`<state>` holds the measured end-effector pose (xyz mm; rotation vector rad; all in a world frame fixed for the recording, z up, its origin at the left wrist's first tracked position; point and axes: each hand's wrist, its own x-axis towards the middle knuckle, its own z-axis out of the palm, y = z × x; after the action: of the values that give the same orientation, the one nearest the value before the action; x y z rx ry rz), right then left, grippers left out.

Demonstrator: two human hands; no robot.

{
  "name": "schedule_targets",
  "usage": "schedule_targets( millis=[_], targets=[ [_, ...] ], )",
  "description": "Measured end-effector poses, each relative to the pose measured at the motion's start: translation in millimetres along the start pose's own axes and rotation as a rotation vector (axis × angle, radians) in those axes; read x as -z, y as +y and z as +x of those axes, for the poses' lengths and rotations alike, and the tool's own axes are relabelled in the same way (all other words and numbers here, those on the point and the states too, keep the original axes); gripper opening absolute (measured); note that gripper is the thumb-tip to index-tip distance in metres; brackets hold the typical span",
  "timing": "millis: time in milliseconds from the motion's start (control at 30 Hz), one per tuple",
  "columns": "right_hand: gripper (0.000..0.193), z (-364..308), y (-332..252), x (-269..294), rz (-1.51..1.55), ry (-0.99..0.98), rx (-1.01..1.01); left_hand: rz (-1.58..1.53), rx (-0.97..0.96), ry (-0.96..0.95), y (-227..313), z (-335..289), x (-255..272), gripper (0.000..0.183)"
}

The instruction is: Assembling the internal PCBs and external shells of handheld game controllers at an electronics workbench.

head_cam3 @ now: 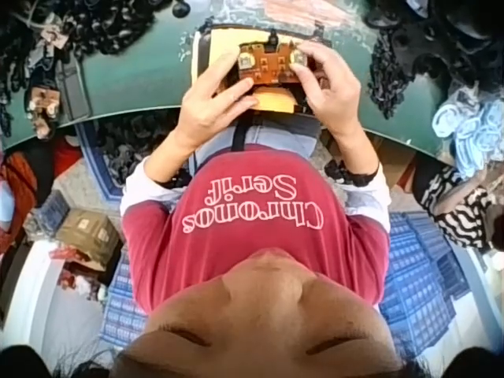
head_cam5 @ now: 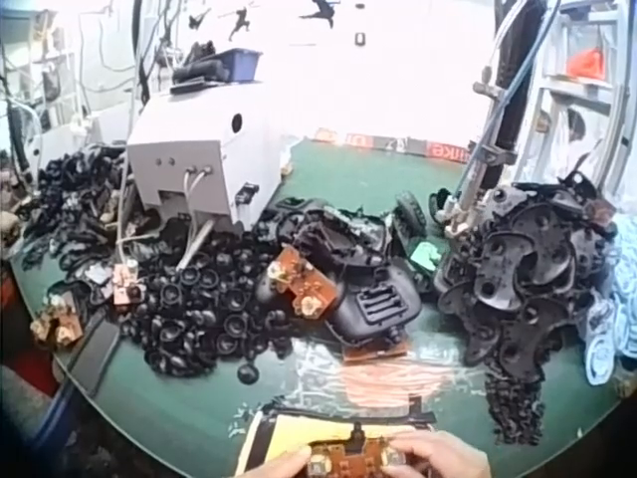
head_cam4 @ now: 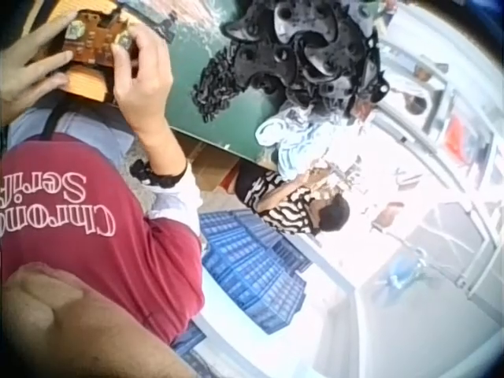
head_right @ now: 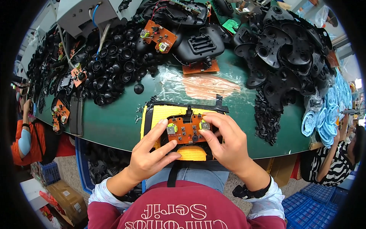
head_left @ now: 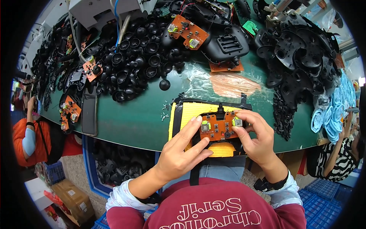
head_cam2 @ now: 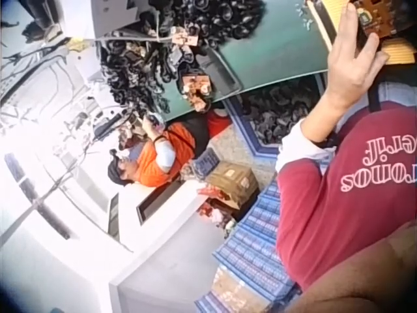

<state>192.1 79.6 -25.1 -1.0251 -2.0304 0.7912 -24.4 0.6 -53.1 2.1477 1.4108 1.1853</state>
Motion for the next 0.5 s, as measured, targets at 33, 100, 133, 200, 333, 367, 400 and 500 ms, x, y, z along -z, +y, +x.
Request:
schedule_targets(
  millis=[33, 100, 133, 200, 333, 367, 400, 500],
  targets=[
    [0.028, 0.1, -2.1, 0.3, -0.091, -0.004, 0.029, 0.009, -0.002, -0.016, -0.8, -1.1, -0.3, 0.047],
    [0.029, 1.3, -1.0, 7.8, -0.250, -0.018, 0.108, 0.000, 0.011, -0.026, 0.0, -0.7, 0.5, 0.044],
    [0.031, 2.3, 0.6, 10.5, -0.409, -0.031, 0.190, -0.008, 0.021, -0.036, 0.5, -0.2, 1.5, 0.042],
    [0.032, 0.9, 12.5, 9.6, -0.337, -0.038, 0.165, -0.007, 0.024, -0.054, 1.8, 1.9, 2.2, 0.042],
    [0.032, 3.1, 18.5, 9.8, -0.258, -0.061, 0.176, -0.086, 0.084, -0.104, 3.2, 6.7, 10.4, 0.039],
    [0.033, 3.2, 19.2, 9.4, -0.261, -0.065, 0.195, -0.083, 0.084, -0.106, 3.5, 5.7, 14.1, 0.039],
    [0.033, 3.6, 19.6, 9.6, -0.257, -0.064, 0.196, -0.122, 0.174, -0.068, 4.0, 3.8, 18.1, 0.038],
    [0.033, 3.4, 18.6, 11.0, -0.263, -0.073, 0.203, -0.120, 0.326, 0.046, 7.4, 0.6, 20.8, 0.029]
  ],
)
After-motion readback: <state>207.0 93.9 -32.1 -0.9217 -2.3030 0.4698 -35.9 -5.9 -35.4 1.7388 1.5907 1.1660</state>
